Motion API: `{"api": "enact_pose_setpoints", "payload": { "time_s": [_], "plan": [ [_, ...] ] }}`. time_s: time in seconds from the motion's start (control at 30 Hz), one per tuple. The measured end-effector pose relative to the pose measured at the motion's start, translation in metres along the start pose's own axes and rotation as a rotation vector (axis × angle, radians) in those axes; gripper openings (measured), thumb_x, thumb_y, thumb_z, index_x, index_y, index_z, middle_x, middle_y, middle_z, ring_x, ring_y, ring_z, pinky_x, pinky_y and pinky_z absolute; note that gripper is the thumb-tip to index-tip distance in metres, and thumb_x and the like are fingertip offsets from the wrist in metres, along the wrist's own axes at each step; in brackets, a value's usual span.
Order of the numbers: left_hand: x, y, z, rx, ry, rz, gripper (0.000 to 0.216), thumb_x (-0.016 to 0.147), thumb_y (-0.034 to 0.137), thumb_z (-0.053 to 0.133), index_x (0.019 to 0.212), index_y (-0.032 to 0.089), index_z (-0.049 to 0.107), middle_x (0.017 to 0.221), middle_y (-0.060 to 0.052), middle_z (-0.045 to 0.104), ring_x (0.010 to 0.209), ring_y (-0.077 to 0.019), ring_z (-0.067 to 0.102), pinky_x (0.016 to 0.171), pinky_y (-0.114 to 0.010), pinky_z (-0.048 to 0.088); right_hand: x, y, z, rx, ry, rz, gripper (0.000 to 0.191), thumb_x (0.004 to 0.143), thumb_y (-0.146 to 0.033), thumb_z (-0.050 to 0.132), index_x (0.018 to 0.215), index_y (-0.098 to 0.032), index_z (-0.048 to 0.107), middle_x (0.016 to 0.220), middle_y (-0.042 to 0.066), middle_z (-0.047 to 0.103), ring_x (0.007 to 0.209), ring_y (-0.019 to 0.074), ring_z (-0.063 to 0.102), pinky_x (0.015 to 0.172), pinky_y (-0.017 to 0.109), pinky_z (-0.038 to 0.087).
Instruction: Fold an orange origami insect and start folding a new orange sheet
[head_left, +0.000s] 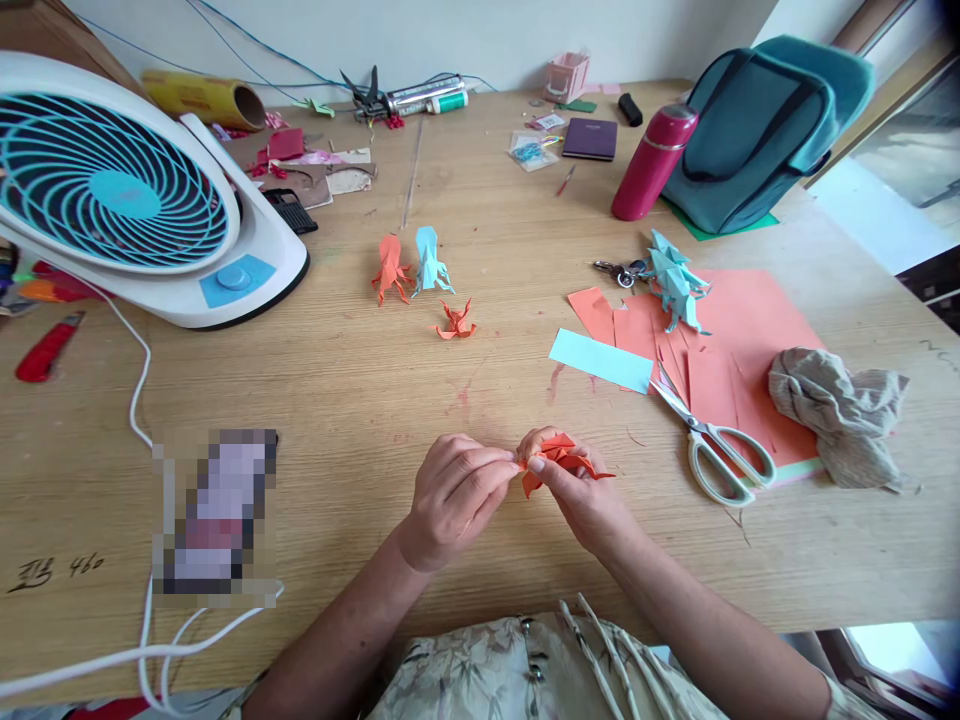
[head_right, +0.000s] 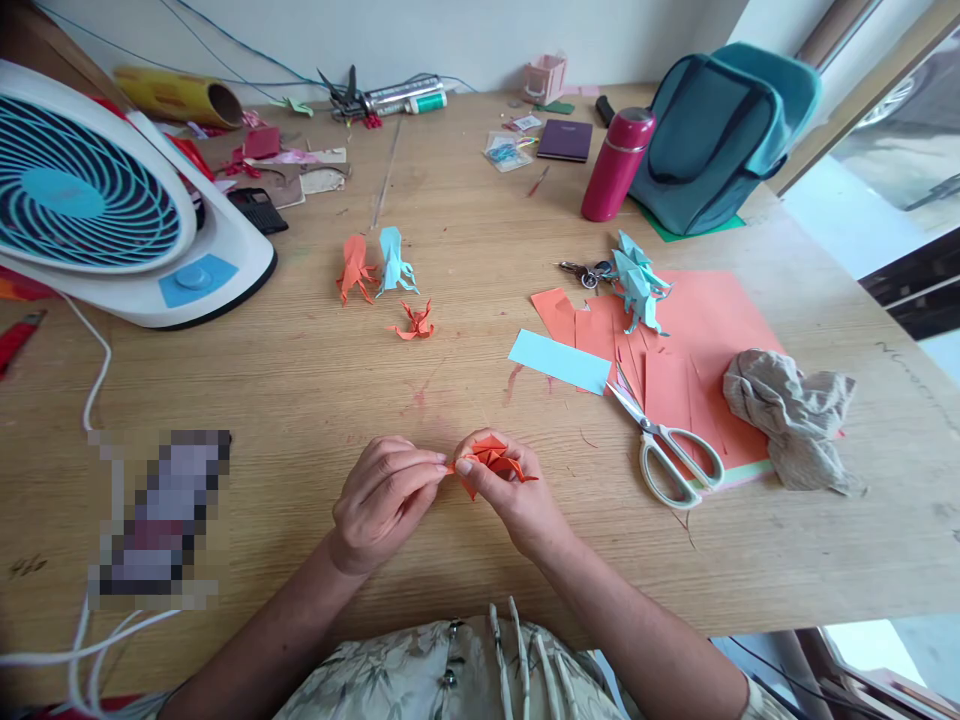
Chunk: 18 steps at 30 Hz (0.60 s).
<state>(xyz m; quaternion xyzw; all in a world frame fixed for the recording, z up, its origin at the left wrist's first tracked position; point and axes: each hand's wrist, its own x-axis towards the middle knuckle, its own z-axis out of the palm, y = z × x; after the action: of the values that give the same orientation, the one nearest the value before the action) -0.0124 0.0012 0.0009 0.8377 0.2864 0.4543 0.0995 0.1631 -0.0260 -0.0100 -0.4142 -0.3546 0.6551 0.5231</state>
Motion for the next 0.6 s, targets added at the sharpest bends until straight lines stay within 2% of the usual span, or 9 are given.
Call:
{"api": "enact_pose_setpoints", "payload": {
  "time_s": [0.6],
  "plan": [
    [0.0001, 0.0019, 0.0042, -0.025, 0.029, -0.049, 0.026, 0.082, 0.001, 0.066, 0.1, 0.02, 0.061, 0.093, -0.005, 0.074, 0.081, -0.0171, 0.066, 0.075, -0.034, 0.052, -0.0002, -0.0041, 0.0019, -0.083, -0.014, -0.032, 0.018, 0.086, -0.036, 0.072, 0.08, -0.021, 0.065, 0.074, -0.001, 0.056, 0.069, 0.0136, 0.048, 0.065, 0.027, 0.038]
  ]
}}
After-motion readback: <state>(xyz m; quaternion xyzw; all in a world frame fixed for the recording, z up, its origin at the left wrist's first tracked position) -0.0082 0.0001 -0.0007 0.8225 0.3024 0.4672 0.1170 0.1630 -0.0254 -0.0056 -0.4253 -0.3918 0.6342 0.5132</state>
